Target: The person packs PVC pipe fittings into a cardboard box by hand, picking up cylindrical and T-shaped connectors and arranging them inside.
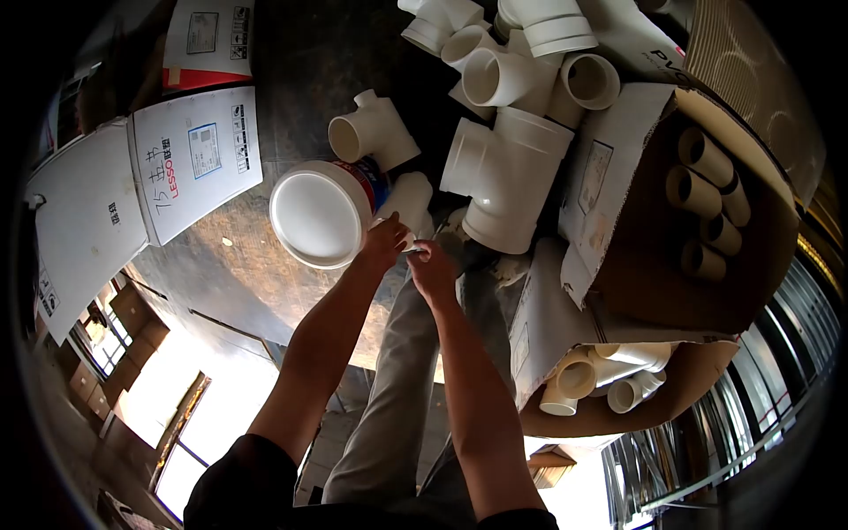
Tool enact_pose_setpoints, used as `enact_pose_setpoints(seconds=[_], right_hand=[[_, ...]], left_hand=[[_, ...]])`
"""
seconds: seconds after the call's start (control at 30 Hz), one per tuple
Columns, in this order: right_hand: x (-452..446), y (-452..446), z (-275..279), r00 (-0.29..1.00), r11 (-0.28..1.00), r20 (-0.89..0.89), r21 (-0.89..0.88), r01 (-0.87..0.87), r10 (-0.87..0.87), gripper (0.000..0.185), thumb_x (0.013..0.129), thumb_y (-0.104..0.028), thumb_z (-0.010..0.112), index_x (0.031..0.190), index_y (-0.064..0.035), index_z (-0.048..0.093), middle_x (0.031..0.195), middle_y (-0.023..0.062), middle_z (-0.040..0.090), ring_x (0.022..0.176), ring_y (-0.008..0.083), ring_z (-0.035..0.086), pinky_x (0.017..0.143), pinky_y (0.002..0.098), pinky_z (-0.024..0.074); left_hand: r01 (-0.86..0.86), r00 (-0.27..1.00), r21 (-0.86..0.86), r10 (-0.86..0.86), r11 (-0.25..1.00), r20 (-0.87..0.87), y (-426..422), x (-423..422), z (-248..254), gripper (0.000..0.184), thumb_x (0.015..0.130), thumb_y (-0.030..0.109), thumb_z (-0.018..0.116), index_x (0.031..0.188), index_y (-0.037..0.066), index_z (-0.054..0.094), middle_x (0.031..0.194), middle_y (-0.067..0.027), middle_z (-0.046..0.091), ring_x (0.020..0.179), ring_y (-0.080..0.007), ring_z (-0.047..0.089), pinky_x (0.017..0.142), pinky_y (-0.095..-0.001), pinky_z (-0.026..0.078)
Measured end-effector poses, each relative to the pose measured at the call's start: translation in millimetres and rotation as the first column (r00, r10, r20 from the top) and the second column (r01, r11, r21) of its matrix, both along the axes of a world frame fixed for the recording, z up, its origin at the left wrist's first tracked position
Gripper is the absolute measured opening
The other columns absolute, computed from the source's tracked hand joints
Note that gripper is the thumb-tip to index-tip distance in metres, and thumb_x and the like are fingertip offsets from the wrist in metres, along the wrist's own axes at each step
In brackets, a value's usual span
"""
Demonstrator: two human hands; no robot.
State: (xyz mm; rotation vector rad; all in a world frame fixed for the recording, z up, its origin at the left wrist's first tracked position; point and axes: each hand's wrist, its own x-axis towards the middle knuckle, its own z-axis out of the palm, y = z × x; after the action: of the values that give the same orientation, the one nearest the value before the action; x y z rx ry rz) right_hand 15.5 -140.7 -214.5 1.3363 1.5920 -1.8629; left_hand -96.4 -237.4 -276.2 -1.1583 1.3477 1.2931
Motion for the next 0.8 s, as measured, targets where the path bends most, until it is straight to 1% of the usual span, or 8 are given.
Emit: enact_pose_setpoints(seconds=[0.17, 0.23, 0.27, 0.33, 0.37, 0.43, 0.57, 0.8], right_hand=[[1.9, -17.0, 0.8, 1.0, 1.0, -0.017, -0.012, 0.006, -0.006, 0.037, 0.084, -0.015, 0.065, 0.117, 0.0017, 0.058, 0.091, 0.0123, 0.069, 0.085, 0.0156, 0.065, 0.075, 0.0277, 0.0501], [4.0, -17.7, -0.3, 0.996, 0.999, -0.079, -0.021, 0.033, -0.034, 0.037, 0.084, -0.014, 0.064, 0.118, 0.0002, 0.059, 0.091, 0.0116, 0.069, 0.084, 0.0161, 0.065, 0.074, 0.0276, 0.0503], [2.4, -11.5, 11.7, 0.996, 0.999, -0.082, -0.017, 0.037, -0.038, 0.037, 0.084, -0.014, 0.064, 0.118, 0.0002, 0.059, 0.091, 0.0116, 0.069, 0.084, 0.0161, 0.065, 0.074, 0.0276, 0.0503], [-3.5, 5.5, 43.8, 0.996, 0.99, 0.044, -0.117, 0.084, -0.079, 0.037, 0.082, -0.025, 0.06, 0.116, -0.0089, 0.062, 0.104, 0.0154, 0.067, 0.099, 0.0302, 0.064, 0.085, 0.0371, 0.0491], [-2.3, 11.9, 51.0, 0.996, 0.99, 0.031, -0.112, 0.091, -0.088, 0.037, 0.082, -0.025, 0.06, 0.116, -0.0089, 0.062, 0.104, 0.0154, 0.067, 0.099, 0.0302, 0.064, 0.085, 0.0371, 0.0491], [5.9, 21.4, 63.0, 0.992, 0.996, 0.129, 0.087, -0.012, 0.001, 0.037, 0.084, -0.021, 0.06, 0.117, -0.0052, 0.061, 0.092, 0.0078, 0.07, 0.085, 0.0158, 0.065, 0.077, 0.0296, 0.0492], [17.0, 37.5, 81.6, 0.98, 0.988, 0.146, 0.088, 0.124, -0.136, 0.041, 0.083, -0.024, 0.063, 0.118, -0.0039, 0.06, 0.096, 0.0079, 0.068, 0.088, 0.015, 0.063, 0.076, 0.0283, 0.0476], [-0.2, 78.0, 118.5, 0.865, 0.873, -0.114, -0.044, 0.487, -0.488, 0.061, 0.085, -0.028, 0.069, 0.133, -0.001, 0.043, 0.118, 0.0095, 0.058, 0.095, 0.0154, 0.058, 0.073, 0.0284, 0.0465]], left_hand=[[0.066, 0.995, -0.107, -0.074, 0.992, -0.071, 0.2, 9.3, -20.8, 0.023, 0.088, 0.023, 0.066, 0.079, 0.007, 0.053, 0.074, -0.0069, 0.057, 0.067, -0.0193, 0.056, 0.057, -0.0351, 0.045], [0.349, 0.907, -0.312, -0.403, 0.884, -0.126, -2.5, 19.9, -23.6, 0.025, 0.088, 0.021, 0.064, 0.072, 0.005, 0.053, 0.067, -0.0079, 0.054, 0.058, -0.0191, 0.054, 0.05, -0.0331, 0.043], [0.566, 0.705, -0.443, -0.687, 0.695, -0.177, -28.2, 38.1, -49.6, 0.036, 0.084, 0.032, 0.06, 0.068, 0.0, 0.064, 0.066, -0.0115, 0.065, 0.058, -0.0166, 0.06, 0.054, -0.0343, 0.046], [0.309, 0.886, -0.328, -0.395, 0.893, -0.242, -14.0, 53.5, 0.5, 0.034, 0.083, 0.031, 0.063, 0.072, 0.0, 0.064, 0.066, -0.0096, 0.063, 0.057, -0.0152, 0.057, 0.054, -0.0328, 0.045], [0.123, 0.933, -0.21, -0.185, 0.97, -0.309, -4.2, 59.7, 30.6, 0.027, 0.085, 0.027, 0.064, 0.077, 0.001, 0.063, 0.065, -0.0057, 0.058, 0.055, -0.0131, 0.052, 0.052, -0.0298, 0.042], [-0.004, 0.942, -0.118, -0.036, 0.993, -0.333, -1.7, 65.0, 75.8, 0.018, 0.09, 0.019, 0.061, 0.081, 0.003, 0.06, 0.066, -0.0007, 0.05, 0.055, -0.0103, 0.044, 0.049, -0.027, 0.036], [-0.165, 0.917, -0.002, 0.152, 0.986, -0.368, 17.4, 56.5, 165.7, 0.025, 0.095, 0.017, 0.055, 0.114, 0.0, 0.057, 0.101, -0.0044, 0.062, 0.088, -0.0143, 0.06, 0.076, -0.0287, 0.048], [0.074, 0.891, 0.332, 0.087, 0.94, -0.446, 64.6, 26.3, 239.9, 0.04, 0.094, 0.021, 0.059, 0.128, 0.004, 0.048, 0.121, -0.0081, 0.058, 0.113, -0.0194, 0.056, 0.098, -0.0359, 0.044]])
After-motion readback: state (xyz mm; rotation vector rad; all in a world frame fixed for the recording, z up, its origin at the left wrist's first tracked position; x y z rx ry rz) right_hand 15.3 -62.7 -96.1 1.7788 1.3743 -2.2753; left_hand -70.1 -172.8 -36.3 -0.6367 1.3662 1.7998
